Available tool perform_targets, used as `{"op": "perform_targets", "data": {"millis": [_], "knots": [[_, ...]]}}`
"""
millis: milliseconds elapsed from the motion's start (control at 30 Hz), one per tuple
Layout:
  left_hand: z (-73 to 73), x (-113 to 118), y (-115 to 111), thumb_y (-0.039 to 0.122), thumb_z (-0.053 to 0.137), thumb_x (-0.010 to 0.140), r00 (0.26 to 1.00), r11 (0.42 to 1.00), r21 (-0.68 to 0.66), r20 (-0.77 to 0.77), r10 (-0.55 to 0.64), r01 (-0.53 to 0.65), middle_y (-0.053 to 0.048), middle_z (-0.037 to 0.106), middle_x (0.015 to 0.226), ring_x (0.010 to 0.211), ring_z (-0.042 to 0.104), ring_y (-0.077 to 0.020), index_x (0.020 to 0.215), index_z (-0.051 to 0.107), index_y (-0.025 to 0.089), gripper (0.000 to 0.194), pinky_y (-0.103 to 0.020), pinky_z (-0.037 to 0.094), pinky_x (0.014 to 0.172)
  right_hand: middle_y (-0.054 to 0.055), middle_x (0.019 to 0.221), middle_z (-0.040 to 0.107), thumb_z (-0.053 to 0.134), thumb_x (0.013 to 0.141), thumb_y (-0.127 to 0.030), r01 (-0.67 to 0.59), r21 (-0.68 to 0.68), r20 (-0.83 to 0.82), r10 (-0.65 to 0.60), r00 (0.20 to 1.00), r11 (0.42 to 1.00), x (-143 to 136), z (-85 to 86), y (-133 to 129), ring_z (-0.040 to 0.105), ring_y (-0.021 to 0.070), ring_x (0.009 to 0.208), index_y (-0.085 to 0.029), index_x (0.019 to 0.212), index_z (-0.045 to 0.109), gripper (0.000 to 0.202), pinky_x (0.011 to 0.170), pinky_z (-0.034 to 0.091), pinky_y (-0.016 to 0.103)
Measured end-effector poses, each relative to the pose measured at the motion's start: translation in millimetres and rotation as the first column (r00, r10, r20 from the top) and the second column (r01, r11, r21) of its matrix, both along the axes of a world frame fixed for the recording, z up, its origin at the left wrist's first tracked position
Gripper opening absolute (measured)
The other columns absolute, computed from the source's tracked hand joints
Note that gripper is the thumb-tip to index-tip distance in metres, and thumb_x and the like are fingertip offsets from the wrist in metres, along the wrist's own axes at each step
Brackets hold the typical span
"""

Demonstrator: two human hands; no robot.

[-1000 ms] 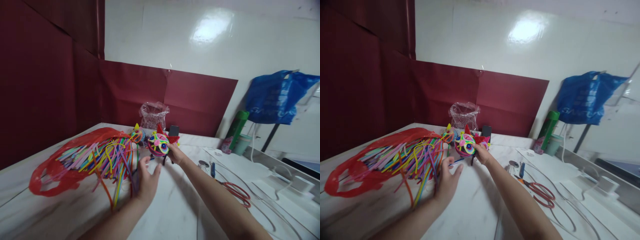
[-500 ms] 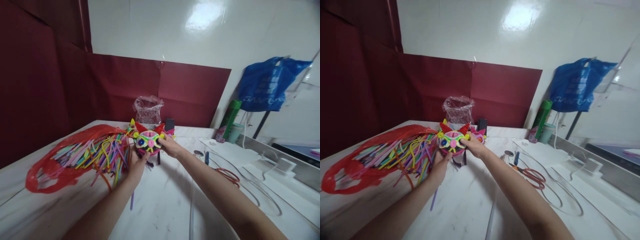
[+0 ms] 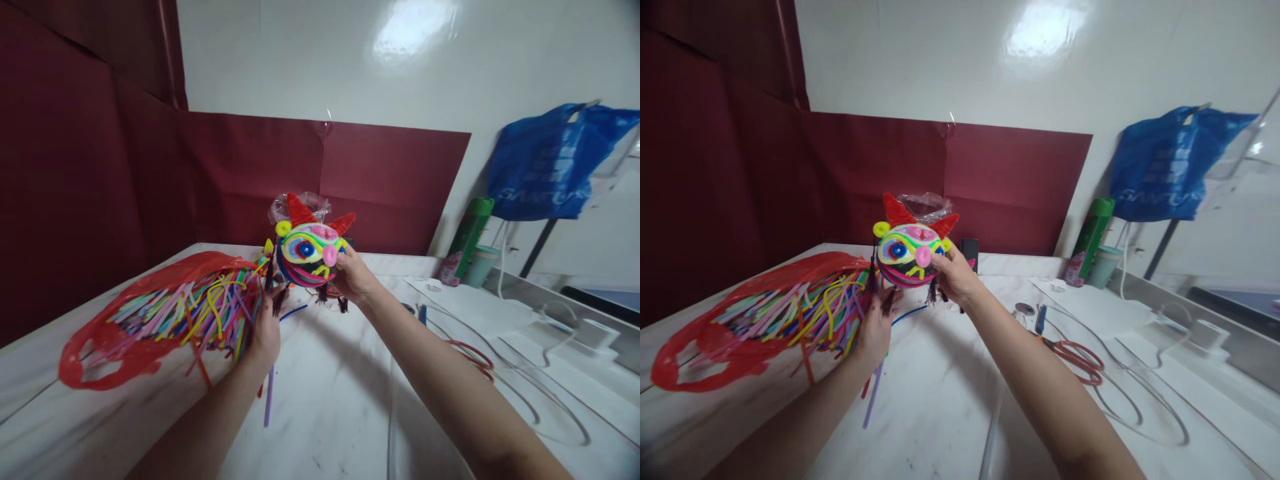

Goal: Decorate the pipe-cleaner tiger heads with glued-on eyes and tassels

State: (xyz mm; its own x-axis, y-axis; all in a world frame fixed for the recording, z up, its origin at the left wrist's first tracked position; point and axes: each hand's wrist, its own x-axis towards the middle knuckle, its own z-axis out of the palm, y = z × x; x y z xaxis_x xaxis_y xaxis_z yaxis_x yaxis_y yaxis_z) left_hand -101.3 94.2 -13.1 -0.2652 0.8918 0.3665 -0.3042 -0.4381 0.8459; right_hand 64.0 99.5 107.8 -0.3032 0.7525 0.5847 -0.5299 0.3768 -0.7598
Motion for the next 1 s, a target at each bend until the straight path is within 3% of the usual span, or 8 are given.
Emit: {"op": "perform_targets", "data": {"millis": [100, 200, 367, 500, 667, 833, 933, 1000], "knots": [[-3.4, 11.9, -7.7, 0.057, 0.050, 0.075, 0.989, 0.967, -0.213, -0.012, -0.146, 0.140, -0.009, 0.067, 0.089, 0.089, 0.064, -0.0233, 0.094, 0.056, 0.018, 0.044, -0.035, 0.047, 0.077, 0.002, 0.095, 0.073, 0.081, 0.057, -0.039, 0.041, -0.037, 0.031, -0.040, 0.999, 0.998, -6.2, -9.8, 13.1, 0.068, 0.0235, 0.090, -0.023, 0.101, 0.060, 0.051, 0.078, 0.055, 0.036], [-14.0, 25.2, -20.0, 0.045, 0.063, 0.063, 0.967, 0.907, -0.366, -0.063, -0.248, 0.209, -0.006, 0.063, 0.077, 0.071, 0.064, -0.0210, 0.082, 0.055, 0.016, 0.035, -0.033, 0.048, 0.065, 0.000, 0.087, 0.073, 0.081, 0.055, -0.038, 0.153, -0.150, 0.114, -0.136, 0.984, 0.977, -18.1, -36.2, 38.4, 0.068, 0.0207, 0.082, -0.023, 0.098, 0.060, 0.050, 0.076, 0.055, 0.034], [-24.1, 38.8, -31.1, 0.029, 0.065, 0.059, 0.889, 0.844, -0.446, -0.191, -0.416, 0.299, -0.003, 0.060, 0.071, 0.064, 0.060, -0.0163, 0.072, 0.058, 0.015, 0.021, -0.028, 0.043, 0.059, -0.001, 0.075, 0.070, 0.080, 0.051, -0.027, 0.283, -0.217, 0.251, -0.227, 0.941, 0.934, -43.5, -80.4, 82.5, 0.066, 0.0175, 0.070, -0.018, 0.087, 0.061, 0.042, 0.070, 0.054, 0.030], [-26.9, 41.1, -29.1, 0.024, 0.060, 0.062, 0.834, 0.835, -0.447, -0.284, -0.474, 0.322, 0.001, 0.056, 0.061, 0.061, 0.053, -0.0132, 0.069, 0.059, 0.015, 0.012, -0.026, 0.039, 0.059, -0.002, 0.074, 0.068, 0.075, 0.053, -0.025, 0.409, -0.230, 0.305, -0.334, 0.892, 0.883, -57.5, -100.9, 108.6, 0.065, 0.0165, 0.069, -0.018, 0.091, 0.058, 0.042, 0.068, 0.052, 0.029], [-34.0, 43.2, -26.6, 0.020, 0.056, 0.061, 0.800, 0.838, -0.425, -0.337, -0.496, 0.341, 0.003, 0.055, 0.058, 0.058, 0.048, -0.0105, 0.066, 0.058, 0.016, 0.006, -0.024, 0.034, 0.057, 0.003, 0.086, 0.067, 0.070, 0.058, -0.025, 0.562, -0.191, 0.376, -0.468, 0.799, 0.805, -59.2, -112.2, 128.5, 0.064, 0.0191, 0.078, -0.017, 0.100, 0.055, 0.045, 0.072, 0.051, 0.031], [-28.4, 42.2, -25.1, 0.028, 0.058, 0.064, 0.832, 0.878, -0.395, -0.363, -0.419, 0.270, 0.002, 0.056, 0.057, 0.054, 0.049, -0.0114, 0.070, 0.059, 0.016, 0.013, -0.024, 0.035, 0.054, 0.009, 0.109, 0.063, 0.075, 0.054, -0.025, 0.675, -0.079, 0.424, -0.588, 0.689, 0.734, -49.2, -108.4, 122.7, 0.056, 0.0261, 0.106, -0.019, 0.106, 0.056, 0.056, 0.088, 0.045, 0.036], [-19.5, 35.7, -21.8, 0.032, 0.058, 0.065, 0.876, 0.929, -0.326, -0.380, -0.297, 0.173, 0.001, 0.056, 0.056, 0.055, 0.051, -0.0126, 0.066, 0.058, 0.016, 0.016, -0.025, 0.035, 0.055, 0.009, 0.105, 0.064, 0.076, 0.054, -0.029, 0.659, -0.022, 0.416, -0.593, 0.690, 0.752, -36.1, -106.1, 101.2, 0.055, 0.0262, 0.107, -0.019, 0.097, 0.060, 0.047, 0.090, 0.043, 0.036], [-13.8, 31.1, -20.1, 0.035, 0.057, 0.067, 0.903, 0.955, -0.274, -0.373, -0.214, 0.113, 0.002, 0.055, 0.057, 0.057, 0.051, -0.0130, 0.067, 0.057, 0.017, 0.018, -0.025, 0.036, 0.056, 0.006, 0.086, 0.067, 0.074, 0.059, -0.038, 0.602, -0.031, 0.421, -0.536, 0.732, 0.798, -23.7, -108.8, 79.1, 0.060, 0.0225, 0.088, -0.018, 0.082, 0.062, 0.033, 0.079, 0.046, 0.034]]}}
